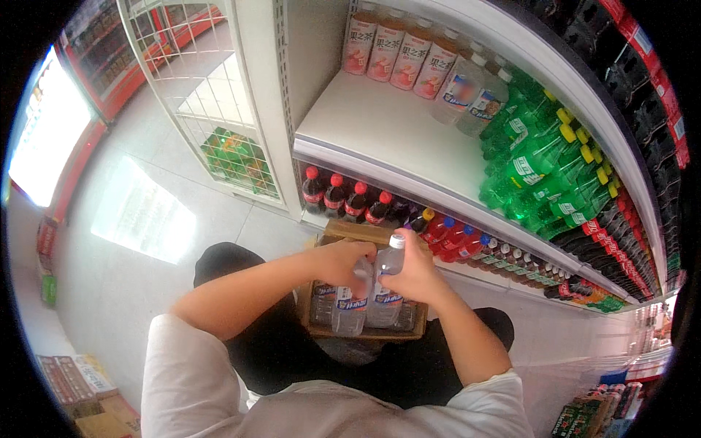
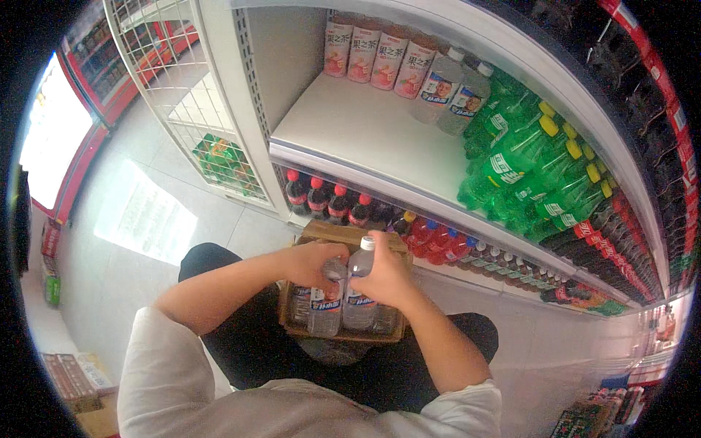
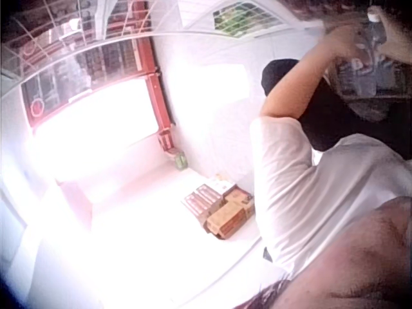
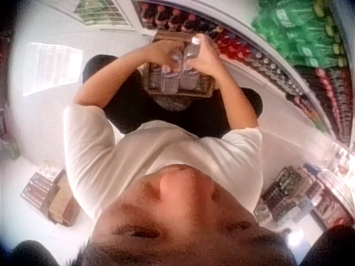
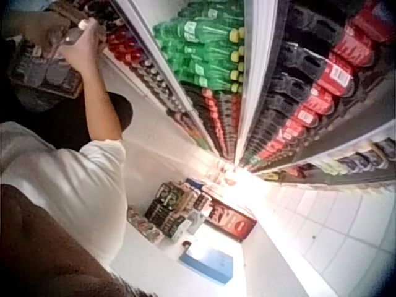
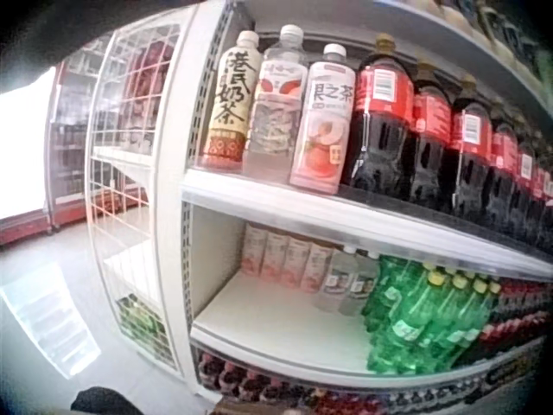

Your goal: The person sits on the floor in front of an open refrigerator and takes clear plastic bottles from a cardboard box. They place the bottles one by one onto the middle shelf of the refrigerator, arranging them in rows next to other beverages.

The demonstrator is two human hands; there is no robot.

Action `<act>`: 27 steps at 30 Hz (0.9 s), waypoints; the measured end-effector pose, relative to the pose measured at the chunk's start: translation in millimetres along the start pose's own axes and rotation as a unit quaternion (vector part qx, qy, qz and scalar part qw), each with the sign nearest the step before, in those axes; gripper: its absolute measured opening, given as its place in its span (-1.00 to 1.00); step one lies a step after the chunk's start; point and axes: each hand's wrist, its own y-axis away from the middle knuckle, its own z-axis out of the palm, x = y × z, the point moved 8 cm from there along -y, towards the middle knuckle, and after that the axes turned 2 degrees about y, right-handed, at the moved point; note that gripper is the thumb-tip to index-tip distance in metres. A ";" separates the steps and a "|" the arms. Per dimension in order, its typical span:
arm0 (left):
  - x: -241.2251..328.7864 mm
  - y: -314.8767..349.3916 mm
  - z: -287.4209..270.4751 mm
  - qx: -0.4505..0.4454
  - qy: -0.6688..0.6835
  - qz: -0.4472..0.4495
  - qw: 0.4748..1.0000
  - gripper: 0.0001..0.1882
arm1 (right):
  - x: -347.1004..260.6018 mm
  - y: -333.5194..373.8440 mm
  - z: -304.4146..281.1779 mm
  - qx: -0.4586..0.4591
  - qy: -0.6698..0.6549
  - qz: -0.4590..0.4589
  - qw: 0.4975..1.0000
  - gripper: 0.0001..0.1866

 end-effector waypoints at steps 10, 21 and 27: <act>57.4 41.1 -3.1 0.026 -0.128 0.029 0.991 -0.31 | -79.0 53.2 -138.4 0.294 -0.028 -0.085 0.952 0.02; 62.7 35.5 -6.4 -0.039 -0.179 0.064 0.981 -0.44 | -88.5 -80.5 -239.1 0.472 0.135 -0.088 0.867 0.00; 60.0 35.4 -4.2 -0.044 -0.186 0.091 0.977 -0.43 | -48.5 -122.0 -248.4 0.460 0.165 -0.098 0.867 -0.01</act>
